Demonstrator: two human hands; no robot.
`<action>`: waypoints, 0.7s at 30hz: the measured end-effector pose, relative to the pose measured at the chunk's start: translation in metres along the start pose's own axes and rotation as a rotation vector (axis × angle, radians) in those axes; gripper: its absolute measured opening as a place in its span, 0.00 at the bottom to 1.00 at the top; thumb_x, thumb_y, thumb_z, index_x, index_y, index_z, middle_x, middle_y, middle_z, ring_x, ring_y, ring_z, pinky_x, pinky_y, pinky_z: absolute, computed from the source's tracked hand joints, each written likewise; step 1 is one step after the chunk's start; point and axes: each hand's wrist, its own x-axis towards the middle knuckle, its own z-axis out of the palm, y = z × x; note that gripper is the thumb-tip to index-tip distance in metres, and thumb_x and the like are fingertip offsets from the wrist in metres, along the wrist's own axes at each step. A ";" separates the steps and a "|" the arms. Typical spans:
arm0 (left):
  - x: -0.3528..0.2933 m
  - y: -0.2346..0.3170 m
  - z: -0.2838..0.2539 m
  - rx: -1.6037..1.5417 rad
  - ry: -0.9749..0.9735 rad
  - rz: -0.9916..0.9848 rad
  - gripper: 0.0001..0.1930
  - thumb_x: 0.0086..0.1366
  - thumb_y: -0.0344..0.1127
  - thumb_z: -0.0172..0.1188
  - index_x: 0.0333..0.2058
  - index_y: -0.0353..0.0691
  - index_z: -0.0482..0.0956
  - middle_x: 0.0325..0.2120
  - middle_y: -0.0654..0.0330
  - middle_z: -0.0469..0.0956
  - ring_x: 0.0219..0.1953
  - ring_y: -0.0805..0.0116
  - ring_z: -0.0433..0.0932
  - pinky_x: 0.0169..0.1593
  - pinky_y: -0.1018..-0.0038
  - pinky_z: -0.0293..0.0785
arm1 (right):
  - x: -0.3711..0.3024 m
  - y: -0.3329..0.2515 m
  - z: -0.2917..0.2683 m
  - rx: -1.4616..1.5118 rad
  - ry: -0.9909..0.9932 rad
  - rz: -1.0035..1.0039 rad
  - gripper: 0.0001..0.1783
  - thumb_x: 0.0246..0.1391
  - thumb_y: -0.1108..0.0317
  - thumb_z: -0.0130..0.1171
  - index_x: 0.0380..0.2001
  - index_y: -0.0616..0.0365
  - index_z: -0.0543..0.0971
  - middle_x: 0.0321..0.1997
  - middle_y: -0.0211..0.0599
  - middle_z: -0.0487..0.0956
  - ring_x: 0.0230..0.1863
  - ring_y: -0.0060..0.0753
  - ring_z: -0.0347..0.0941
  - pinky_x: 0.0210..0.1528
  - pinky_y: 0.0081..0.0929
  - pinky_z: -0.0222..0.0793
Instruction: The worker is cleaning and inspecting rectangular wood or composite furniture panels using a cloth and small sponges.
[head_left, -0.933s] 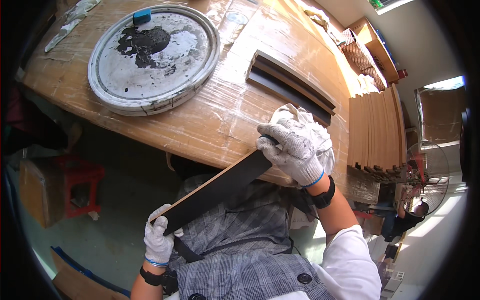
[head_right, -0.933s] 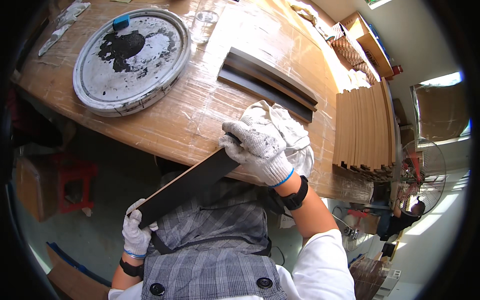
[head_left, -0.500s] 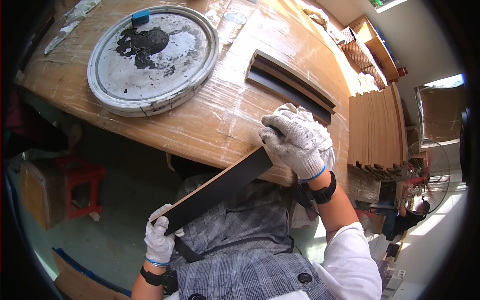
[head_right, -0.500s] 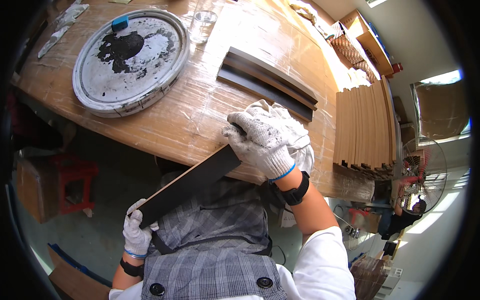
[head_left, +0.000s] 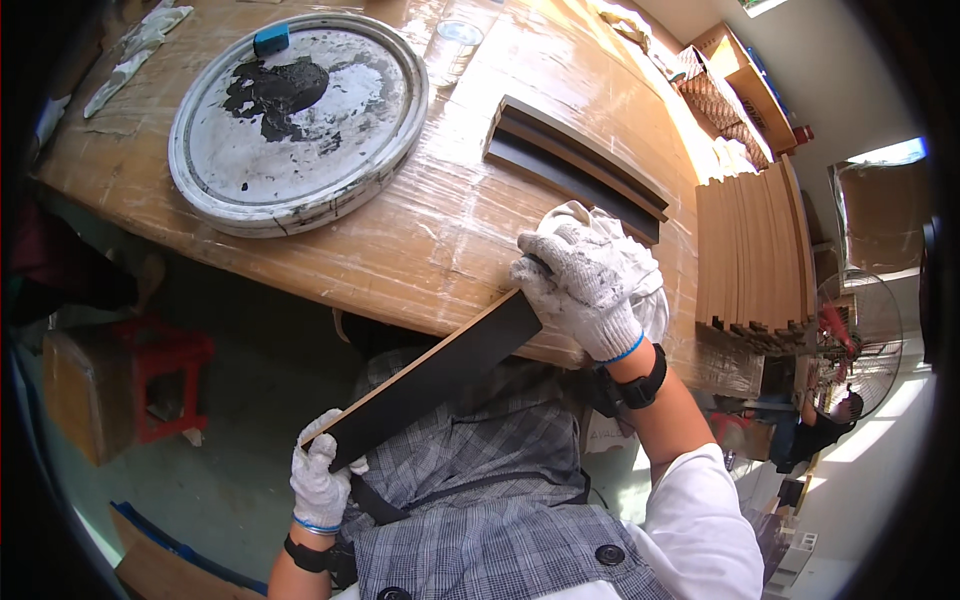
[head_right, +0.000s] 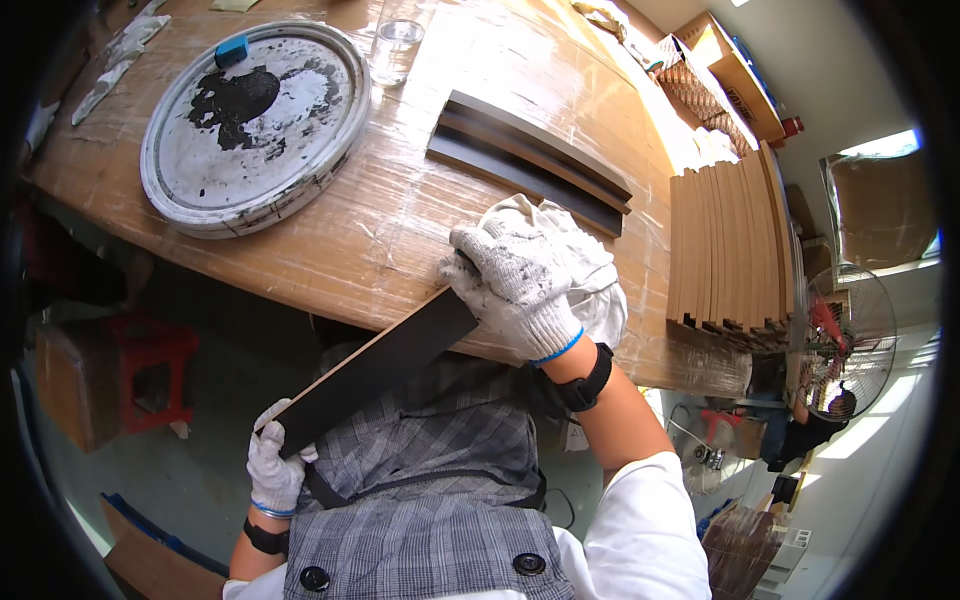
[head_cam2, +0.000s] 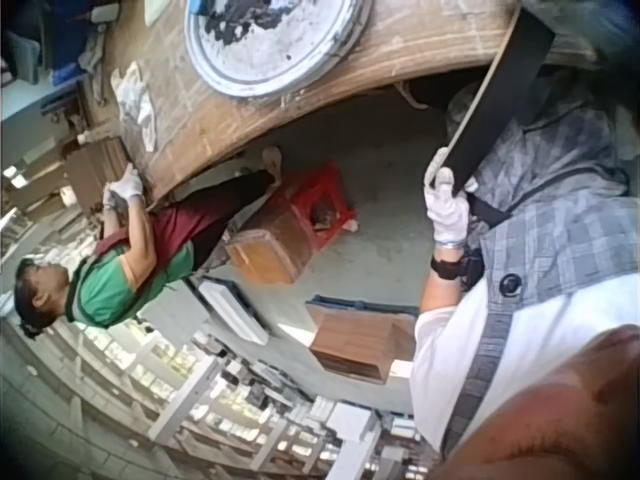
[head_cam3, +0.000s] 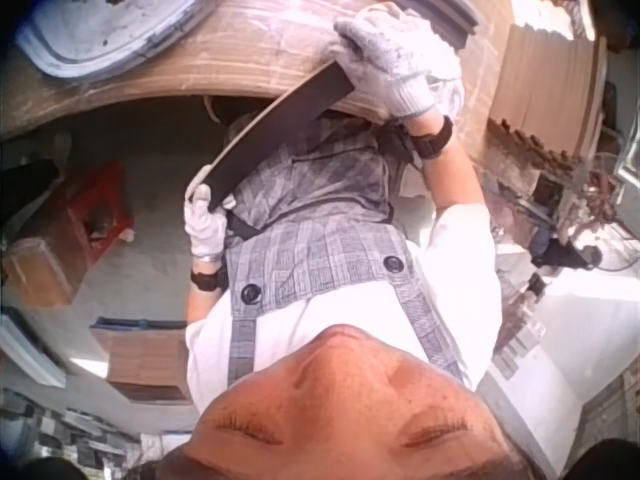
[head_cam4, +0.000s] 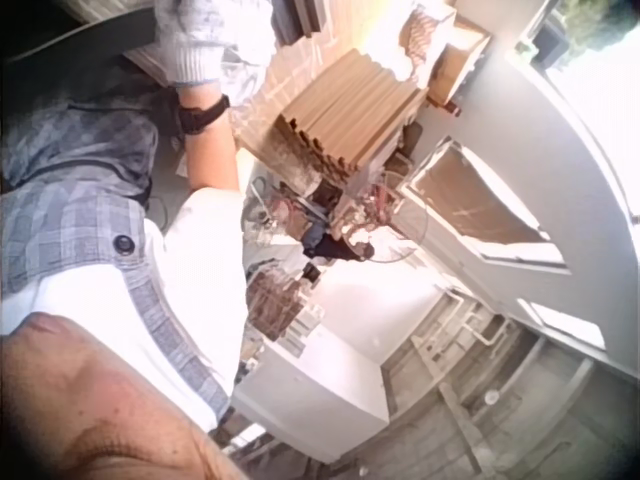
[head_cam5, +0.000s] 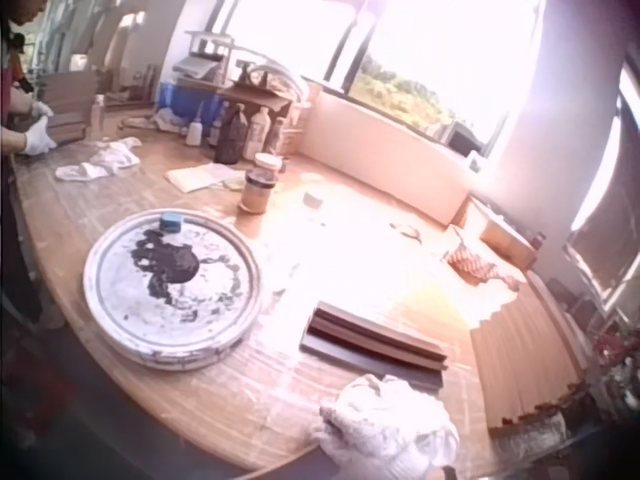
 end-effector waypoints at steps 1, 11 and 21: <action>0.000 -0.002 0.000 -0.001 0.012 0.005 0.25 0.65 0.46 0.59 0.53 0.33 0.70 0.33 0.50 0.78 0.25 0.64 0.77 0.30 0.70 0.76 | 0.002 -0.004 -0.003 0.002 0.001 0.000 0.10 0.47 0.67 0.66 0.34 0.56 0.80 0.24 0.37 0.73 0.29 0.39 0.71 0.35 0.34 0.67; -0.002 0.000 -0.003 0.056 0.028 0.029 0.28 0.64 0.51 0.59 0.53 0.32 0.70 0.32 0.52 0.77 0.25 0.65 0.76 0.31 0.70 0.74 | -0.009 0.008 -0.007 0.395 0.026 0.654 0.12 0.54 0.68 0.58 0.42 0.55 0.79 0.32 0.40 0.79 0.32 0.44 0.76 0.37 0.32 0.71; -0.019 0.022 -0.060 -0.048 0.200 0.299 0.27 0.67 0.54 0.53 0.54 0.38 0.70 0.35 0.57 0.77 0.21 0.71 0.71 0.22 0.78 0.67 | -0.038 -0.016 0.030 0.663 0.100 0.730 0.18 0.69 0.59 0.43 0.47 0.59 0.77 0.46 0.39 0.80 0.48 0.31 0.76 0.53 0.30 0.68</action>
